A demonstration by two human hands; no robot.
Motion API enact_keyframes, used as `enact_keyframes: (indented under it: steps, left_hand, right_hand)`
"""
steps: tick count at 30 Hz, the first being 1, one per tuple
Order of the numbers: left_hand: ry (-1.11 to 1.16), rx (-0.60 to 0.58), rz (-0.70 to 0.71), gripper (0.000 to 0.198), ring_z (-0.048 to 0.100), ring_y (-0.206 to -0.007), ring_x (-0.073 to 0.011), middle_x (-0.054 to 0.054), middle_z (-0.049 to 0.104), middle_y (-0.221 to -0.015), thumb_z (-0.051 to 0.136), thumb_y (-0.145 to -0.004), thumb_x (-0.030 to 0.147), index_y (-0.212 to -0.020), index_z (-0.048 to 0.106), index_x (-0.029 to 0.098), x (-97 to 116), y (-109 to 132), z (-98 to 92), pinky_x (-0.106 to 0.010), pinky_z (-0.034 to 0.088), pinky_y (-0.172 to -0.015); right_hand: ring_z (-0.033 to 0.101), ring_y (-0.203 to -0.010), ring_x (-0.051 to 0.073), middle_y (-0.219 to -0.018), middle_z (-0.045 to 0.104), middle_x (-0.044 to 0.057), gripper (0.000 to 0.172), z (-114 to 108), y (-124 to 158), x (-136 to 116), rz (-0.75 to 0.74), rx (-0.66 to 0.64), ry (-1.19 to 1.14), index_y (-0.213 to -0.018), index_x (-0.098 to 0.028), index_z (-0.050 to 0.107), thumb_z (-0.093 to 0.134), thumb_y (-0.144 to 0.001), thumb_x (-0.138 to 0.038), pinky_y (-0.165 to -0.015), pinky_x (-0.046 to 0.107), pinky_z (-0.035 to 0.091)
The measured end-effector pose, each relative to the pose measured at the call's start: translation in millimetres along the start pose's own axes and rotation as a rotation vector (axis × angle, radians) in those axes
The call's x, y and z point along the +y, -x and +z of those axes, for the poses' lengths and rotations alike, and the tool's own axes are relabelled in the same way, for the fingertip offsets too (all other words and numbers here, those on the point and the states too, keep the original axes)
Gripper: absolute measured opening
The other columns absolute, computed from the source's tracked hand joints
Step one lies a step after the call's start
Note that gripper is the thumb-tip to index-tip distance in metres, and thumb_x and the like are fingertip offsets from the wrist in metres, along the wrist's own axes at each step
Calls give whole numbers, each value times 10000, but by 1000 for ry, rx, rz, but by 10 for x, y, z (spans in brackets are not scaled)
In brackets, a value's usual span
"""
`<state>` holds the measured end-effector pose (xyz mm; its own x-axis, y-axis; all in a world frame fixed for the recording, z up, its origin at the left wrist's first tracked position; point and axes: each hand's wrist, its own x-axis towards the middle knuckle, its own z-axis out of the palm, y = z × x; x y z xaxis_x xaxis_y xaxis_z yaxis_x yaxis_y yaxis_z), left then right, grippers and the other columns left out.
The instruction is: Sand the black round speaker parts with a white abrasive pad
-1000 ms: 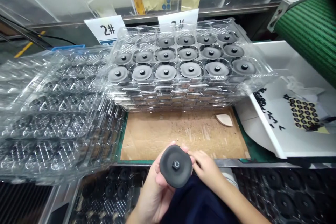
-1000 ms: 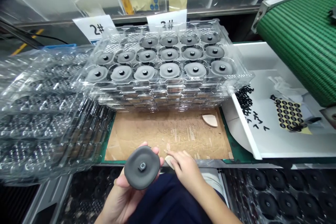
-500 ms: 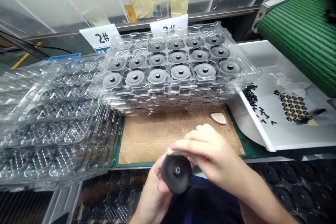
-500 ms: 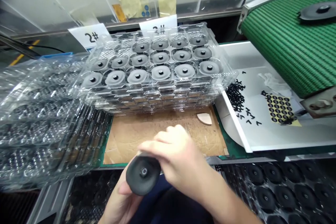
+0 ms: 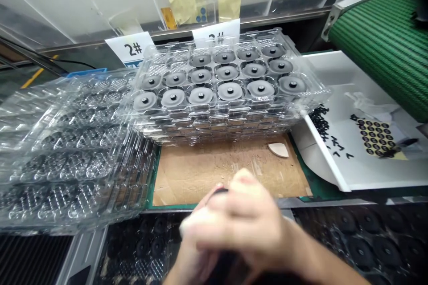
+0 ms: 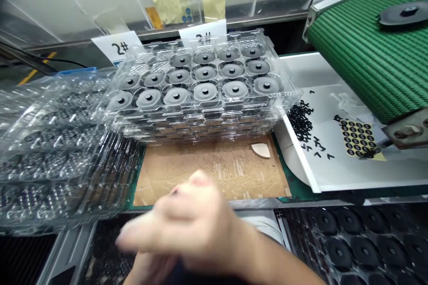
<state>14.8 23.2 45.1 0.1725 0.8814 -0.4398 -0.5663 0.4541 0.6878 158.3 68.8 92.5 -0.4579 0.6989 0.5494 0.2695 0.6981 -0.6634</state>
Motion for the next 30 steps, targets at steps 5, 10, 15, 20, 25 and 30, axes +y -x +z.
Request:
enact_keyframes:
  steps: [5,10,15,20,25,30]
  left_hand:
    - [151,2,17,620,597,-1097,-292,-61,629,-1241,825,-521,412,-1104,643,310,81,31,-5,-393,423,-993]
    - [167,19,11,631,572,-1132,-284,-65,656,-1194,816,-520,426,-1113,640,305,92,17,-50,-342,460,-948]
    - [160,6,-25,698,580,-1104,-305,-81,633,-1209,830,-507,406,-1157,606,284,40,-35,-21,-404,438,-977]
    - [159,18,-72,639,564,-1121,-278,-78,645,-1190,807,-549,427,-1137,623,259,43,-26,-90,-365,430,-989]
    - [145,29,-68,527,620,-1032,-233,-24,693,-1090,820,-568,317,-1069,658,286,68,-24,-123,-292,499,-890]
    - [183,-31,-134,489,600,-1080,-225,-37,707,-1072,807,-582,355,-1044,682,259,86,-15,-69,-265,473,-922]
  right_hand:
    - [626,-846,167,-939,705,32,240,241,474,617,643,46,35,-1044,-244,665,472,-902,-239,-731,284,450]
    - [642,-646,166,-728,716,15,188,579,991,803,686,-59,16,-808,-240,727,544,-841,-272,-608,272,465]
    - [619,-707,145,-969,686,52,270,289,575,348,738,131,38,-1102,-209,623,453,-914,-301,-585,254,463]
    - [609,-737,149,-864,697,37,226,119,76,-195,228,135,32,-1079,-149,598,465,-896,-153,-682,303,416]
    - [595,-734,134,-853,689,4,193,187,32,-196,326,-127,0,-985,-175,626,464,-893,-126,-671,291,360]
    - [570,-726,158,-843,673,60,243,146,68,-171,218,-23,55,-1053,-108,593,396,-913,-130,-675,304,360]
